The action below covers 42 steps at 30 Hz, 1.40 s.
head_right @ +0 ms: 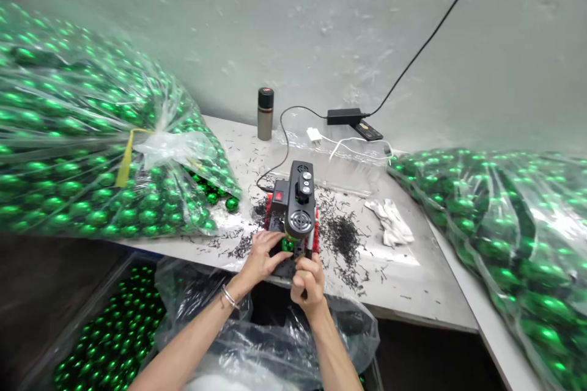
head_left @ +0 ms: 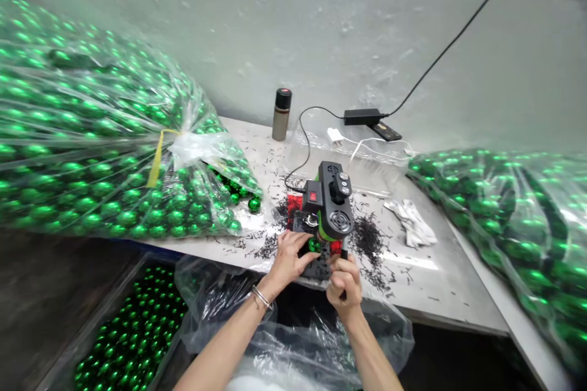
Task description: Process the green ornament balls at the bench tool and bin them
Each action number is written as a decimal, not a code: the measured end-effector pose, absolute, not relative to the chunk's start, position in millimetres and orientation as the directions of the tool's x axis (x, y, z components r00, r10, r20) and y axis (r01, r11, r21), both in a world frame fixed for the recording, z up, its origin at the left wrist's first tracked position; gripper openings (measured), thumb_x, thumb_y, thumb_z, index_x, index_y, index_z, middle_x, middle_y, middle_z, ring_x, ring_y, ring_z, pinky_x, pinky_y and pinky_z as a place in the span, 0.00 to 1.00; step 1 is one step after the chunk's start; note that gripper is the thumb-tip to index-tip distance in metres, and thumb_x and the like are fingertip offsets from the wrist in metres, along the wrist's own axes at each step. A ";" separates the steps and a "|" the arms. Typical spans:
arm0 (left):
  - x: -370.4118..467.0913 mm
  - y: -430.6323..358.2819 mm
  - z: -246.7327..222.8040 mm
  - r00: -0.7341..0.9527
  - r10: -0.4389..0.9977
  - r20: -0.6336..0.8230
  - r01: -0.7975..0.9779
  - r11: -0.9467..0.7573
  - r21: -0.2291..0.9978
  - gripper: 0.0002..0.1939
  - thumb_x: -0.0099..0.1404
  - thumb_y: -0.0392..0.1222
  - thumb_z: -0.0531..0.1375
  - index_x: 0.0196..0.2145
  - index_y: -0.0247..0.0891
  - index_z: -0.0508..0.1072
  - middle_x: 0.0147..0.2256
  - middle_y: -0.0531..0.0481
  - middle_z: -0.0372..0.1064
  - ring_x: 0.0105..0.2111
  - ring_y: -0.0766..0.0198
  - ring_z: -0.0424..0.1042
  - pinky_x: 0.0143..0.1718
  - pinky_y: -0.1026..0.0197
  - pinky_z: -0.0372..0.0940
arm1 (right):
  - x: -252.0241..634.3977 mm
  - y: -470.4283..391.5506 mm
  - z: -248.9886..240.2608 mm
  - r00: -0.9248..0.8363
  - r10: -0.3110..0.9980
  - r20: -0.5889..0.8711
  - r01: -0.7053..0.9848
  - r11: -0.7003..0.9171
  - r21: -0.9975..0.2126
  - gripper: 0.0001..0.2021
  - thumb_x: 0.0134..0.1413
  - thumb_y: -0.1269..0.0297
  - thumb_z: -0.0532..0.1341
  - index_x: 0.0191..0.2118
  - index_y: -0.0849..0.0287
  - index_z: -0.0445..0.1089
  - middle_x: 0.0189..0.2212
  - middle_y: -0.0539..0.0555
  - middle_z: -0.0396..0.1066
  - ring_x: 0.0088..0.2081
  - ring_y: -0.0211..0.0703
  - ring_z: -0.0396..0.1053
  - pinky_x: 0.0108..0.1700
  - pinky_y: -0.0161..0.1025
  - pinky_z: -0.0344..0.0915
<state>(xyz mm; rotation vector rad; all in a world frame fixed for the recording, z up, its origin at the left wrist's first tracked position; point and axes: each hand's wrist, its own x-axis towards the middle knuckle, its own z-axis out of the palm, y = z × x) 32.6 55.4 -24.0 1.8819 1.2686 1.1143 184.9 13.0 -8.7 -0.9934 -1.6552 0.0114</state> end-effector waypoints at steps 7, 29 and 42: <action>29.3 40.6 -21.1 0.163 0.905 0.393 0.494 -0.420 0.761 0.16 0.64 0.46 0.65 0.48 0.39 0.75 0.44 0.43 0.77 0.46 0.51 0.72 0.55 0.41 0.60 | 171.9 6.7 70.8 0.187 0.554 0.811 0.549 0.626 -0.554 0.14 0.63 0.73 0.52 0.25 0.58 0.60 0.24 0.48 0.63 0.26 0.36 0.64 0.28 0.36 0.58; -67.7 120.4 20.7 -0.176 0.973 0.151 0.622 -0.009 0.783 0.11 0.61 0.39 0.64 0.41 0.33 0.74 0.35 0.41 0.75 0.37 0.52 0.75 0.41 0.54 0.69 | 164.4 6.2 74.1 0.160 0.534 0.830 0.522 0.668 -0.530 0.14 0.60 0.78 0.52 0.25 0.58 0.60 0.24 0.49 0.63 0.27 0.37 0.64 0.28 0.36 0.58; -7.4 59.1 10.3 0.061 0.923 -0.381 -0.519 0.355 0.777 0.21 0.51 0.41 0.72 0.43 0.36 0.75 0.36 0.48 0.78 0.34 0.64 0.78 0.41 0.62 0.73 | 163.0 6.6 79.5 0.115 0.520 0.846 0.582 0.655 -0.482 0.13 0.59 0.79 0.52 0.26 0.57 0.59 0.23 0.48 0.62 0.27 0.35 0.63 0.29 0.34 0.59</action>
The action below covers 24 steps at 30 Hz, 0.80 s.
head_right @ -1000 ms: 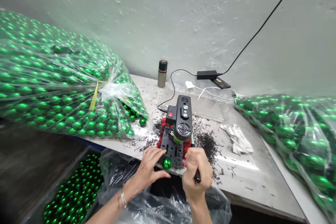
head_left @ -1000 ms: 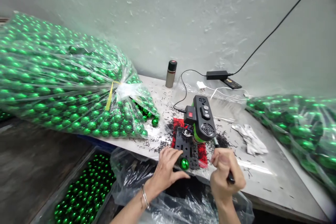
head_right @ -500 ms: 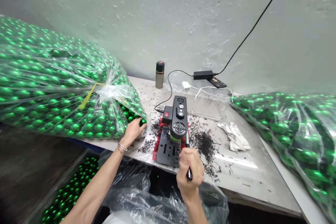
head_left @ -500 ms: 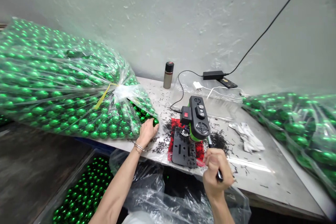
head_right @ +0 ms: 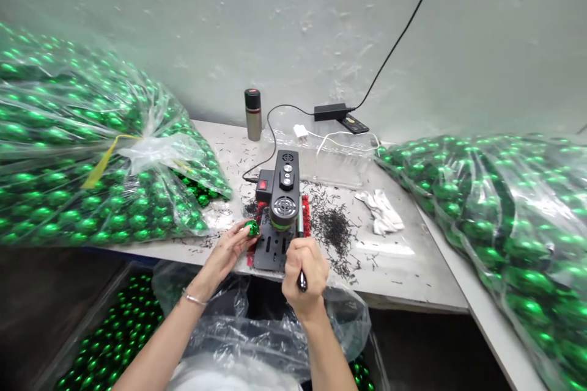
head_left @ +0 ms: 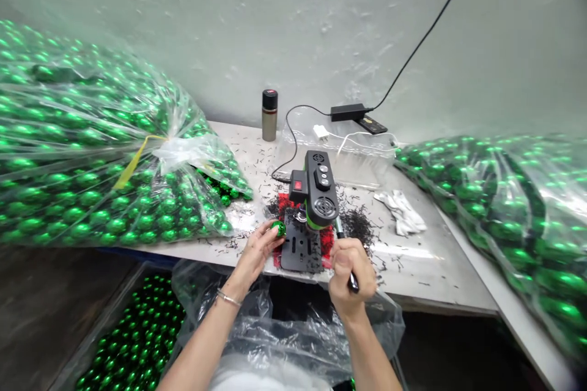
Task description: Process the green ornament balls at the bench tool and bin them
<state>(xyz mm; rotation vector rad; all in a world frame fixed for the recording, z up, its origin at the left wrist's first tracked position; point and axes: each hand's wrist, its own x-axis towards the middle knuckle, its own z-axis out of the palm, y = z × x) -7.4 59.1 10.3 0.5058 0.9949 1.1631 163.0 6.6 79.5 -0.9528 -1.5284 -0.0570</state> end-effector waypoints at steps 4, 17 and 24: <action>11.1 58.8 -2.8 0.028 0.975 -0.220 -0.223 0.221 0.950 0.18 0.55 0.43 0.69 0.42 0.36 0.73 0.37 0.48 0.77 0.38 0.60 0.77 0.46 0.58 0.71 | 163.6 6.0 79.7 0.106 0.516 0.850 0.592 0.654 -0.471 0.13 0.59 0.79 0.52 0.26 0.57 0.59 0.23 0.47 0.62 0.27 0.35 0.63 0.29 0.35 0.60; 31.2 47.4 -16.2 0.044 0.971 0.235 0.503 -0.225 0.834 0.15 0.62 0.42 0.65 0.47 0.42 0.74 0.42 0.47 0.76 0.45 0.53 0.72 0.50 0.50 0.66 | 163.3 4.1 74.6 0.110 0.519 0.848 0.600 0.645 -0.473 0.12 0.59 0.79 0.52 0.27 0.56 0.60 0.24 0.48 0.63 0.27 0.36 0.63 0.29 0.36 0.61; 32.4 48.3 -24.0 0.079 0.946 0.315 0.548 -0.305 0.779 0.15 0.62 0.43 0.65 0.47 0.41 0.74 0.41 0.47 0.76 0.43 0.54 0.72 0.52 0.48 0.64 | 164.0 4.3 70.3 0.114 0.517 0.848 0.590 0.652 -0.477 0.12 0.60 0.77 0.52 0.27 0.56 0.60 0.24 0.48 0.63 0.27 0.36 0.63 0.29 0.36 0.61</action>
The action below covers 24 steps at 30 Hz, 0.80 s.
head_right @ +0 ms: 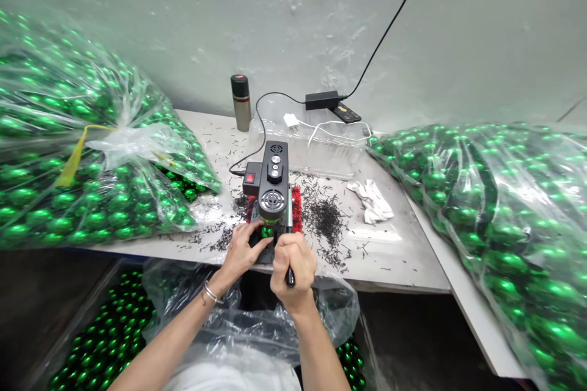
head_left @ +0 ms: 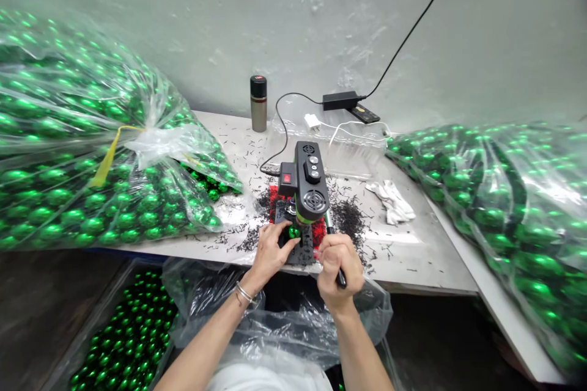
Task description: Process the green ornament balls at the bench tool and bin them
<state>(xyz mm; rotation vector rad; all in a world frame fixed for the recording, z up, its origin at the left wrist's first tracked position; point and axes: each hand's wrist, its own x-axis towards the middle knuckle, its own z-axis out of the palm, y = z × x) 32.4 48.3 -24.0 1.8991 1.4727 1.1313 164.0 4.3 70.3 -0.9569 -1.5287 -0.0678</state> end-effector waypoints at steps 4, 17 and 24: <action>31.1 48.2 -23.1 0.131 0.922 0.365 0.578 -0.370 0.727 0.14 0.63 0.43 0.64 0.47 0.40 0.74 0.41 0.47 0.76 0.44 0.54 0.72 0.55 0.47 0.61 | 164.0 3.7 68.8 0.122 0.523 0.843 0.578 0.654 -0.489 0.12 0.60 0.77 0.52 0.27 0.57 0.60 0.25 0.48 0.63 0.28 0.36 0.63 0.30 0.36 0.61; 29.9 51.8 -28.8 0.174 0.904 0.389 0.572 -0.415 0.708 0.16 0.64 0.46 0.65 0.48 0.40 0.75 0.42 0.45 0.77 0.45 0.53 0.73 0.57 0.44 0.60 | 169.5 8.9 20.8 0.064 0.436 0.898 0.639 0.673 -0.372 0.14 0.66 0.67 0.48 0.27 0.56 0.60 0.26 0.49 0.66 0.27 0.37 0.65 0.39 0.43 0.67; 31.3 50.6 -28.7 0.158 0.909 0.386 0.573 -0.402 0.714 0.15 0.63 0.45 0.65 0.48 0.41 0.75 0.42 0.45 0.77 0.45 0.52 0.73 0.57 0.42 0.60 | 167.0 14.1 -2.3 0.139 0.396 0.908 0.612 0.686 -0.393 0.15 0.67 0.65 0.48 0.28 0.56 0.59 0.27 0.48 0.66 0.27 0.36 0.66 0.40 0.45 0.70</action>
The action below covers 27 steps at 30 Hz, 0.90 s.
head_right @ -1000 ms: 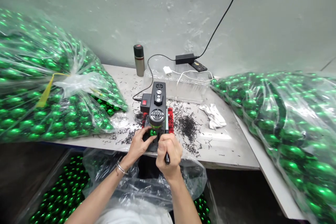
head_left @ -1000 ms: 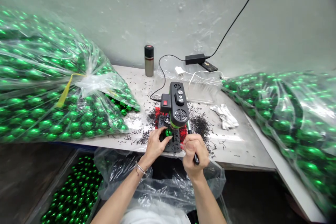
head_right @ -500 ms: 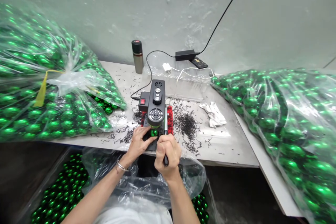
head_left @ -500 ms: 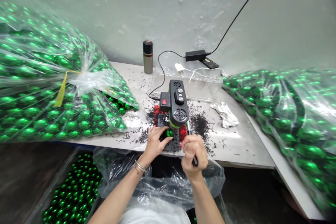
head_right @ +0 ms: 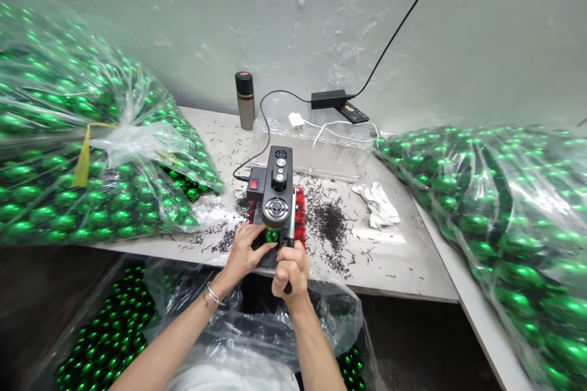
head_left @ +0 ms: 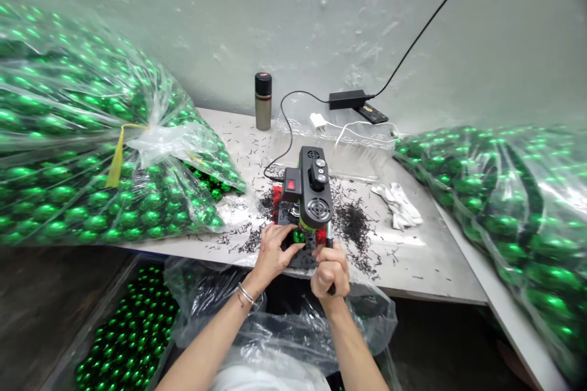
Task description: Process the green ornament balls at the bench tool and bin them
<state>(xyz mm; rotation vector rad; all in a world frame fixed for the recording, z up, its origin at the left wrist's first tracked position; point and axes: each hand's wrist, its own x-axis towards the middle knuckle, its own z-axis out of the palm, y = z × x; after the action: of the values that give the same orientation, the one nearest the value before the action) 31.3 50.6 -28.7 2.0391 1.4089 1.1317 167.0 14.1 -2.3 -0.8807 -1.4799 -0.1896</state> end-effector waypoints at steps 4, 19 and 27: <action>32.3 51.2 -30.2 0.157 0.909 0.387 0.568 -0.404 0.717 0.15 0.64 0.45 0.65 0.48 0.41 0.75 0.42 0.44 0.77 0.45 0.52 0.73 0.58 0.41 0.59 | 166.6 15.5 -6.0 0.142 0.394 0.908 0.599 0.696 -0.396 0.14 0.67 0.65 0.48 0.28 0.56 0.59 0.27 0.48 0.65 0.27 0.36 0.67 0.39 0.45 0.70; 36.2 46.5 -24.2 0.088 0.916 0.392 0.511 -0.380 0.772 0.16 0.60 0.42 0.68 0.47 0.40 0.76 0.41 0.44 0.77 0.44 0.51 0.73 0.56 0.39 0.62 | 166.5 9.4 75.6 0.252 0.584 0.772 0.509 0.598 -0.619 0.15 0.64 0.71 0.52 0.24 0.58 0.59 0.24 0.49 0.62 0.26 0.35 0.62 0.28 0.36 0.58; -13.6 2.6 -19.2 0.205 0.845 0.493 0.594 -0.508 0.624 0.26 0.62 0.52 0.66 0.55 0.40 0.71 0.50 0.40 0.73 0.50 0.48 0.70 0.53 0.42 0.66 | 157.6 9.3 93.3 0.299 0.572 0.764 0.482 0.600 -0.638 0.17 0.64 0.71 0.54 0.22 0.58 0.59 0.23 0.48 0.61 0.26 0.34 0.61 0.28 0.36 0.56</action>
<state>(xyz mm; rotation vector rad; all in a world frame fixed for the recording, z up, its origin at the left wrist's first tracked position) -13.6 2.6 -19.2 2.1868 1.3578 1.1991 157.6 9.3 93.3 -1.0042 -1.3315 0.0748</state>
